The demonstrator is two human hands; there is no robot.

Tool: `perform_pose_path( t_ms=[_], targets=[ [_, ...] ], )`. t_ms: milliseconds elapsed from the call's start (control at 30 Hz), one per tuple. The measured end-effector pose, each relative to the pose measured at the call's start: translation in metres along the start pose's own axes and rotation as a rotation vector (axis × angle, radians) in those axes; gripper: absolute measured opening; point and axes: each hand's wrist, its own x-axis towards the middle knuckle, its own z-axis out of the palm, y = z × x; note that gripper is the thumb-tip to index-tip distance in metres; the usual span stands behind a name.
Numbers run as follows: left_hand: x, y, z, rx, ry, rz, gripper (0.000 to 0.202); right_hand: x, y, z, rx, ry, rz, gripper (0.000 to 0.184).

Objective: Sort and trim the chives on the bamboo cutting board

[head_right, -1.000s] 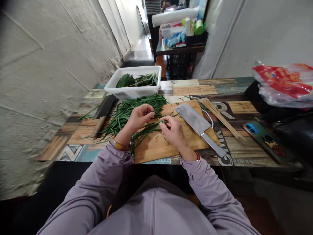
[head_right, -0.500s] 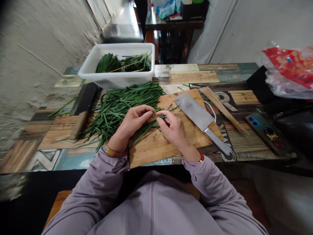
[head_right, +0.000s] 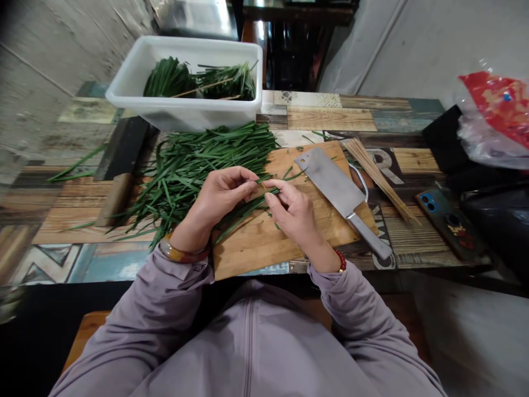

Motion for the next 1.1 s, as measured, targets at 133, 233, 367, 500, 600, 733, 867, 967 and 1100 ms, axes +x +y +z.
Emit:
perform_pose_path(
  t_ms=[133,233,367,500,600,733,867,967,1100],
  targets=[
    [-0.0007,-0.0004,0.0004,-0.007,0.006,0.001,0.014,0.0001,0.0009,0.0002,-0.009,-0.001,-0.006,0.030],
    [-0.0009,-0.0012,0.0006,-0.005,0.005,0.007,0.015,0.0006,0.0006,0.0008,-0.002,0.002,-0.006,0.028],
    [-0.0006,-0.0043,0.0004,0.063,0.022,0.037,0.015,0.0017,0.0000,0.0013,0.007,0.001,-0.013,0.027],
    [-0.0005,-0.0072,-0.0002,0.175,0.047,0.092,0.013,0.0025,-0.0004,0.0012,0.008,-0.009,-0.001,0.027],
    [-0.0007,-0.0067,-0.0006,0.295,0.064,0.168,0.012,0.0030,-0.0008,0.0009,0.001,-0.009,0.005,0.027],
    [-0.0013,-0.0038,-0.0006,0.419,0.066,0.262,0.011,0.0037,-0.0011,0.0011,0.006,-0.005,0.000,0.026],
    [-0.0018,-0.0043,-0.0007,0.496,0.062,0.335,0.012,0.0044,-0.0002,0.0019,0.024,-0.008,0.003,0.025],
    [-0.0020,-0.0068,-0.0010,0.517,0.050,0.371,0.013,0.0047,0.0010,0.0022,0.043,-0.006,0.017,0.024],
    [-0.0029,-0.0090,-0.0008,0.503,0.042,0.369,0.013,0.0044,0.0015,0.0016,0.051,-0.011,0.032,0.023]
  ],
)
